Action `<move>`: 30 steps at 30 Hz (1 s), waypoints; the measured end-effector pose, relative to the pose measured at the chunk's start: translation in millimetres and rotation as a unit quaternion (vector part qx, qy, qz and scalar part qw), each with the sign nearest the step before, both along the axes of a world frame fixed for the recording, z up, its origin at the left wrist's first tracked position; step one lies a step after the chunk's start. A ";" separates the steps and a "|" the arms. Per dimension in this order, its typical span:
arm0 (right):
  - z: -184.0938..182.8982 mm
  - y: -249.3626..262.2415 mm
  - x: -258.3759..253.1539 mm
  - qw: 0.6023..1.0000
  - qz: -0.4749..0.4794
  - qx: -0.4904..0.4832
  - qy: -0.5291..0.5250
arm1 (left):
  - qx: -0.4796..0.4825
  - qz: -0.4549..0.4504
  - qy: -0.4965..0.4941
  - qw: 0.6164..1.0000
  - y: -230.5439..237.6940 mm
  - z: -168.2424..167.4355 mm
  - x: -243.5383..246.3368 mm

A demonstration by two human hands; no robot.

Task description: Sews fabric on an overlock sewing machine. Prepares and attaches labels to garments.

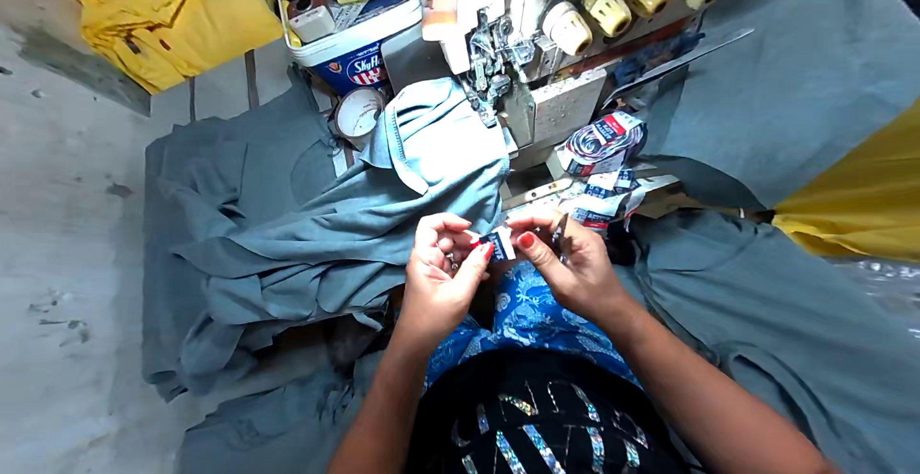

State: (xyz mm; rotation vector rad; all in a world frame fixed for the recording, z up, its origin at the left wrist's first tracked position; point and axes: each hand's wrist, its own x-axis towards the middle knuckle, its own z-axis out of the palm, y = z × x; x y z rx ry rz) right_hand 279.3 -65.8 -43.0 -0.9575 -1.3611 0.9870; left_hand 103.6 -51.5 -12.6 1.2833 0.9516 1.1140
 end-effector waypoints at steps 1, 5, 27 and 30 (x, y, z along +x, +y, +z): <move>-0.7 -1.9 -2.1 0.999 0.006 -0.035 0.030 | 0.042 0.016 0.025 0.999 -0.2 -2.6 1.0; -5.5 -8.5 -10.7 0.998 -0.024 -0.048 0.017 | 0.092 0.015 0.061 0.994 -1.0 -8.4 2.9; -21.1 7.2 -8.2 0.995 -0.093 0.026 -0.036 | 0.155 -0.026 0.154 0.975 18.9 6.5 -9.6; -29.0 33.7 -7.8 0.988 -0.151 0.020 -0.019 | 0.168 -0.025 0.180 0.969 45.1 27.6 -16.7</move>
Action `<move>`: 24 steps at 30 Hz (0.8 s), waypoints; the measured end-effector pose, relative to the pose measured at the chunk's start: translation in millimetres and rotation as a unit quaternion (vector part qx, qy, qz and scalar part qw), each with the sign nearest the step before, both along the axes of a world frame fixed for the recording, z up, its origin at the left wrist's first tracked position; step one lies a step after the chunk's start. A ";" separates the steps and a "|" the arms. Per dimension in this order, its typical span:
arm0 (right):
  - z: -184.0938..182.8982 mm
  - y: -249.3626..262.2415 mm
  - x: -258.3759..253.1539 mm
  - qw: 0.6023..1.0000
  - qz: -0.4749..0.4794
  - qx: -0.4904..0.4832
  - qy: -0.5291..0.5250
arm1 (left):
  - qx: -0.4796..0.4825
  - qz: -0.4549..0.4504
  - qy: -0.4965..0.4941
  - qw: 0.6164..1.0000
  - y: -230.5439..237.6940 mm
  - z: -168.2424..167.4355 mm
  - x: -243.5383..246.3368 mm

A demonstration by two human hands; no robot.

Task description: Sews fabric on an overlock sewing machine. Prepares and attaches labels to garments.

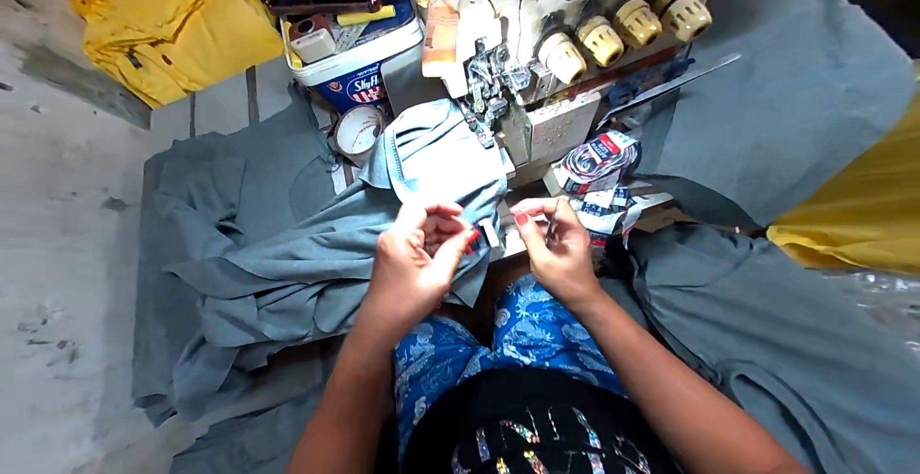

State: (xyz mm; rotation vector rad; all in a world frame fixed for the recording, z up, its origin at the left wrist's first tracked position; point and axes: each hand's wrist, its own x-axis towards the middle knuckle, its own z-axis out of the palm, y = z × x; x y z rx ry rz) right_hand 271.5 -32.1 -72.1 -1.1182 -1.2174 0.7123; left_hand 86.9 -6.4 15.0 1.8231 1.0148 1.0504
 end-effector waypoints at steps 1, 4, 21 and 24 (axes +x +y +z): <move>-1.6 7.9 -3.3 1.000 -0.006 0.005 0.013 | 0.014 0.005 0.014 1.000 11.1 6.5 -0.5; -3.7 23.6 -15.0 0.999 -0.015 0.004 0.051 | 0.076 0.027 0.073 0.994 42.9 16.7 1.2; 2.5 19.9 8.0 0.999 0.026 0.021 0.007 | -0.068 0.039 -0.012 0.997 56.5 -0.8 12.8; 9.8 18.0 9.5 0.998 0.033 0.006 -0.046 | -0.040 0.023 0.038 0.998 62.5 7.1 23.7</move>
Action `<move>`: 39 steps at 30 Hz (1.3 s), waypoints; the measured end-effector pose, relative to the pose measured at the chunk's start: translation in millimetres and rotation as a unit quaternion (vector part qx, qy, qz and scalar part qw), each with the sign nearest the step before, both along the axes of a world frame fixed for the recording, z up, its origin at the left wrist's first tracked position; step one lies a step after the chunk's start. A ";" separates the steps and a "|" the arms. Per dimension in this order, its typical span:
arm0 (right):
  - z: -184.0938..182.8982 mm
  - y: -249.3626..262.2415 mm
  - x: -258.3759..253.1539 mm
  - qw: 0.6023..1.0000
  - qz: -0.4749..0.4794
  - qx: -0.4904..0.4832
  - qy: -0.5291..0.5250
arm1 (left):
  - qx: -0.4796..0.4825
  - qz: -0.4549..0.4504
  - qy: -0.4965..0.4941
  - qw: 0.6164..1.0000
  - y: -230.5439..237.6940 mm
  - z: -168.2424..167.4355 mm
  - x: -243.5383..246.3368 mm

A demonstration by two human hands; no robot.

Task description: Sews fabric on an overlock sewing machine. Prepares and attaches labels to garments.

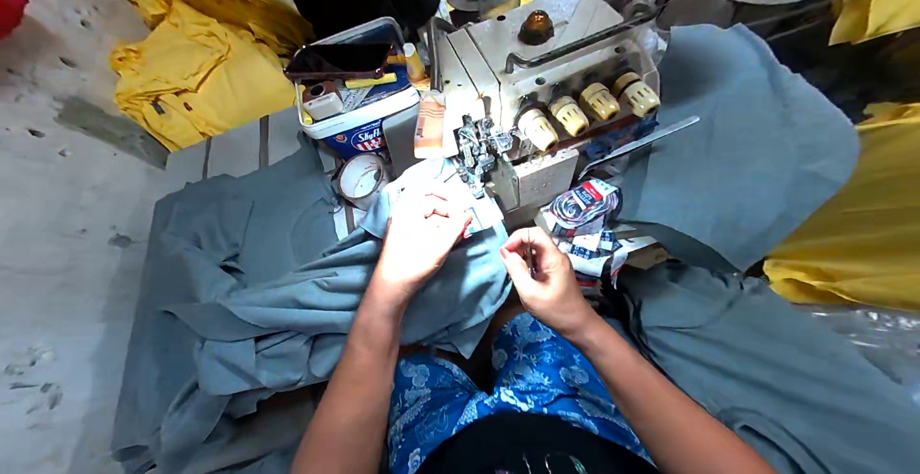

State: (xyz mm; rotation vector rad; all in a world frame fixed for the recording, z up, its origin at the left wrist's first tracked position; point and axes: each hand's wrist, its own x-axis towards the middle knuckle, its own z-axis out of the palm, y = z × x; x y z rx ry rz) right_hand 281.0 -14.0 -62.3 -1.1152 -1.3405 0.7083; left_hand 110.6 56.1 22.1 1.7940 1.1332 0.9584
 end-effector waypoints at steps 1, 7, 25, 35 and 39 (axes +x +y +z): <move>2.1 -0.7 -0.6 1.000 -0.004 -0.003 -0.018 | 0.002 -0.002 0.019 1.000 2.7 3.1 4.4; 9.4 -2.8 -3.7 0.996 -0.029 -0.005 -0.089 | 0.019 0.000 0.127 0.992 16.7 7.5 12.3; 38.3 3.8 0.7 0.973 0.013 -0.065 -0.219 | 0.349 -0.029 0.299 0.888 -13.1 -20.2 9.0; 26.8 1.7 -0.7 0.985 -0.012 -0.073 -0.154 | 0.389 -0.016 0.298 0.871 -13.3 -29.4 10.4; 22.6 0.7 -2.3 0.988 -0.023 -0.063 -0.139 | 0.388 -0.013 0.301 0.871 -12.4 -29.5 10.5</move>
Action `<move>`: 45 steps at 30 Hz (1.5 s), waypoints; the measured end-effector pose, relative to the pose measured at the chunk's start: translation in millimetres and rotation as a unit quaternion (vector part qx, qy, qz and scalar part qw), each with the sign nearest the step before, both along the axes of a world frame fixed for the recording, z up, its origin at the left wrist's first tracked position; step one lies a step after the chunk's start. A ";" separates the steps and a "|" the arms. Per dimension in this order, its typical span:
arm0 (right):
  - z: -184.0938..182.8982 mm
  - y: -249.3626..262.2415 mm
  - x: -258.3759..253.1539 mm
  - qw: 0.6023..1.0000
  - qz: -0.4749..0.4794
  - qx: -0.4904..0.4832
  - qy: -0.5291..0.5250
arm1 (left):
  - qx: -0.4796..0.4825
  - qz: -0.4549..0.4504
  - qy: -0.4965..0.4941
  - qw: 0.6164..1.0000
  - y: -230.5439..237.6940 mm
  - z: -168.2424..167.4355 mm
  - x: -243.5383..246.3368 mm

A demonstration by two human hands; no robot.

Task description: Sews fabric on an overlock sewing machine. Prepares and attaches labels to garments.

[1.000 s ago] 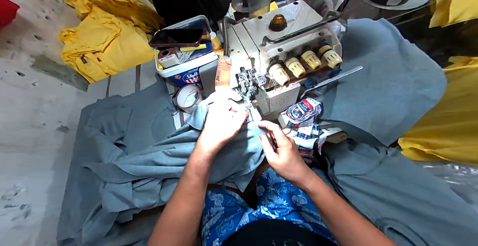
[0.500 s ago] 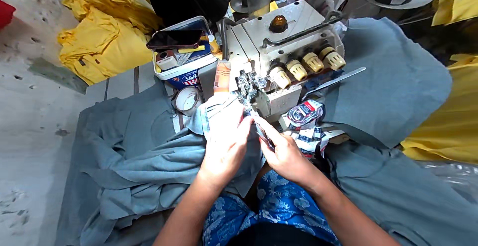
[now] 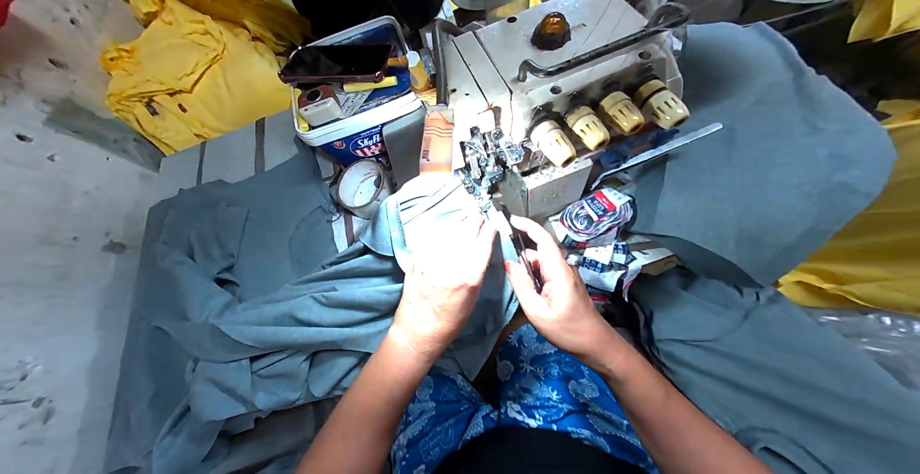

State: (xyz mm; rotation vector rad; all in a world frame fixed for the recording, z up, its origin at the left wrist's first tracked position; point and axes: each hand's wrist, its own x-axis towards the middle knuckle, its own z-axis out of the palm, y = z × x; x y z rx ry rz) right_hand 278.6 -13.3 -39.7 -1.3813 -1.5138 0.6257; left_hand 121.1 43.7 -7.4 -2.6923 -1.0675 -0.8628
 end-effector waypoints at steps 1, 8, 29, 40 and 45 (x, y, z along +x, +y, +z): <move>-0.7 0.2 -0.3 1.000 -0.001 0.001 0.004 | 0.001 0.001 0.001 1.000 0.5 0.1 0.4; -1.8 -0.5 -2.3 0.999 -0.011 0.004 0.032 | -0.004 0.004 0.005 1.000 1.9 3.5 2.9; 3.0 14.8 -10.2 0.988 -0.040 0.008 0.151 | -0.065 0.032 0.014 0.997 -0.8 -1.5 8.9; 11.0 15.4 -15.5 0.987 -0.016 -0.012 0.162 | -0.115 0.099 0.054 0.987 -12.6 7.3 -1.3; -7.0 -15.4 -13.6 0.993 0.054 -0.008 0.107 | -0.127 0.058 0.017 0.990 24.1 6.7 -20.1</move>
